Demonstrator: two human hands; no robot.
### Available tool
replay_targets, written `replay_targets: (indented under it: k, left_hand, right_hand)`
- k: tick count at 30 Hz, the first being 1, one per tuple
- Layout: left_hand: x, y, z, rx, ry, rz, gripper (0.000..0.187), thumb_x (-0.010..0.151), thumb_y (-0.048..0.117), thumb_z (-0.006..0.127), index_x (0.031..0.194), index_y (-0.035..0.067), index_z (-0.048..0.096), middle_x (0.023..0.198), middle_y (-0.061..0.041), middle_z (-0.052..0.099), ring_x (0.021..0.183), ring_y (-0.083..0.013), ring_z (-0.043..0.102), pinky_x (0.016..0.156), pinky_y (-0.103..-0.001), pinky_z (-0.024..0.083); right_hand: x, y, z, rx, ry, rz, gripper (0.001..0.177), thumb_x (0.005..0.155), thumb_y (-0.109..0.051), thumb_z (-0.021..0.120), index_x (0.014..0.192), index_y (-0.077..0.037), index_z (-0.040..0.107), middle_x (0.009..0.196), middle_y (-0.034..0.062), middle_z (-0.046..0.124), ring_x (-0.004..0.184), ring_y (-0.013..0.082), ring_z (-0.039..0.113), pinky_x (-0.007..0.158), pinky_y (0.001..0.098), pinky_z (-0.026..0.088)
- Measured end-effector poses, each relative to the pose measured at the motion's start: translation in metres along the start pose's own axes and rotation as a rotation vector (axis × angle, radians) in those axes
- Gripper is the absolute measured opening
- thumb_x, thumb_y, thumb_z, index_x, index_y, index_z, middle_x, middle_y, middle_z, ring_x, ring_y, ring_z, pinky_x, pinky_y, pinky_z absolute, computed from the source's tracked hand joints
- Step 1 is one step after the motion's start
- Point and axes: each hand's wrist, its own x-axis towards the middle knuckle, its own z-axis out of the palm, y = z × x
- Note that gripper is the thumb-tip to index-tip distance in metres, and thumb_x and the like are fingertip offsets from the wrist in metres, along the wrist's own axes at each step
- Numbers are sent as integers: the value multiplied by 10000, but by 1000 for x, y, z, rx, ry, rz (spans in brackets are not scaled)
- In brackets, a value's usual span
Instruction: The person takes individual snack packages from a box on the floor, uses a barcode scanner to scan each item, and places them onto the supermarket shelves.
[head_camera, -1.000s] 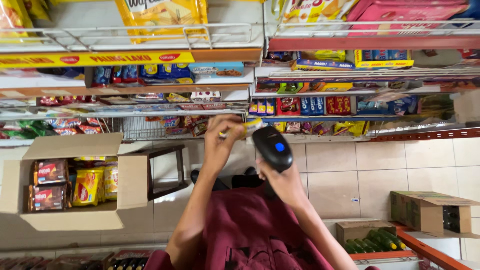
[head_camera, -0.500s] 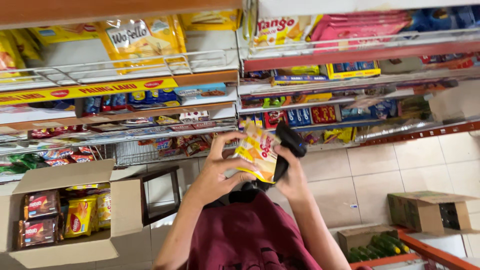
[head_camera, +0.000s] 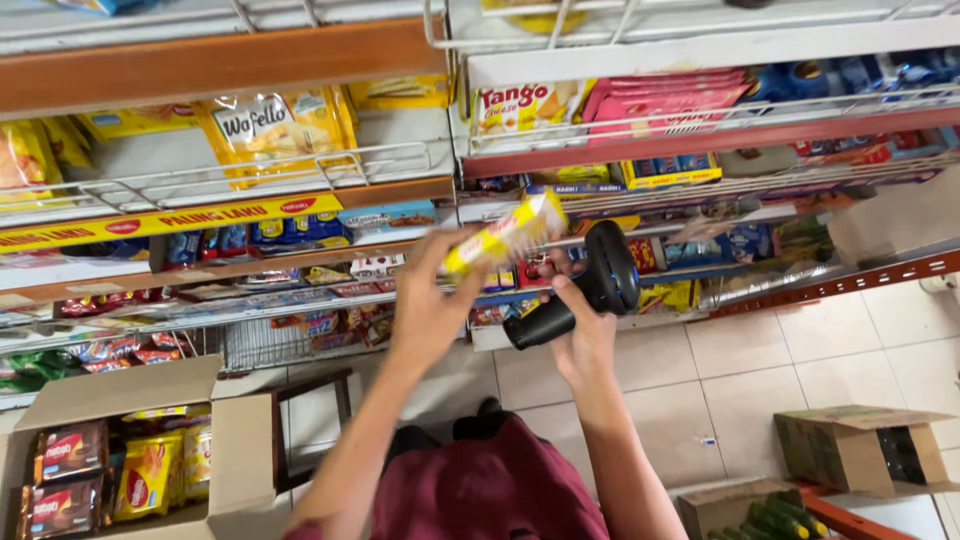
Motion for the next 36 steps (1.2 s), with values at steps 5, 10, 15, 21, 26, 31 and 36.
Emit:
replay_targets:
  k: [5, 10, 15, 21, 26, 31, 36]
  left_hand:
    - [79, 19, -12, 115, -35, 385, 412, 848, -40, 715, 1245, 53, 654, 1183, -164, 650, 1131, -389, 626, 990, -444, 510]
    - [128, -7, 17, 239, -35, 408, 393, 912, -34, 726, 1290, 72, 704, 1129, -222, 581, 1088, -422, 589, 955, -482, 504]
    - [137, -32, 43, 306, 57, 324, 359, 927, 102, 770, 1255, 2, 662, 1277, -303, 538, 1138, -504, 533, 971, -537, 472]
    - [138, -28, 59, 591, 175, 414, 373, 902, 137, 776, 1244, 25, 677, 1303, -262, 556, 1178, -521, 474, 1033, -618, 409]
    - [132, -15, 57, 560, 227, 326, 405, 912, 154, 783, 1265, 41, 621, 1347, -295, 497, 1194, -522, 447, 1028, -588, 400]
    - [72, -20, 46, 455, 288, 296, 464, 925, 92, 738, 1365, 70, 592, 1343, -257, 462, 1220, -453, 455, 1054, -563, 389]
    - [-30, -64, 17, 382, 276, 103, 449, 844, 62, 746, 1270, 69, 606, 1249, -209, 498, 1147, -412, 484, 977, -551, 390]
  right_hand:
    - [5, -10, -3, -30, 110, 47, 312, 862, 72, 707, 1066, -111, 559, 1150, 78, 681, 965, 186, 659, 770, 343, 527]
    - [-5, -6, -11, -73, 193, 75, 270, 873, 56, 699, 1076, -81, 585, 1127, 100, 682, 913, 180, 653, 762, 335, 532]
    - [-10, -2, -22, -70, 224, 100, 250, 866, 53, 687, 1055, -74, 583, 1089, 108, 673, 866, 175, 641, 726, 339, 529]
    - [-15, -1, -25, -43, 204, 106, 233, 863, 67, 657, 1045, -59, 587, 1017, 79, 649, 815, 175, 599, 712, 336, 516]
    - [-17, 2, -25, -65, 166, 119, 222, 885, 62, 671, 1062, -41, 587, 974, 73, 604, 808, 172, 580, 731, 337, 507]
    - [-18, 19, -26, -209, 174, 207, 191, 878, 11, 686, 1047, -16, 602, 899, 84, 619, 756, 184, 603, 702, 349, 521]
    - [-24, 61, -21, -369, 166, 361, 194, 864, -23, 720, 1032, -22, 624, 855, 67, 643, 715, 187, 622, 667, 347, 523]
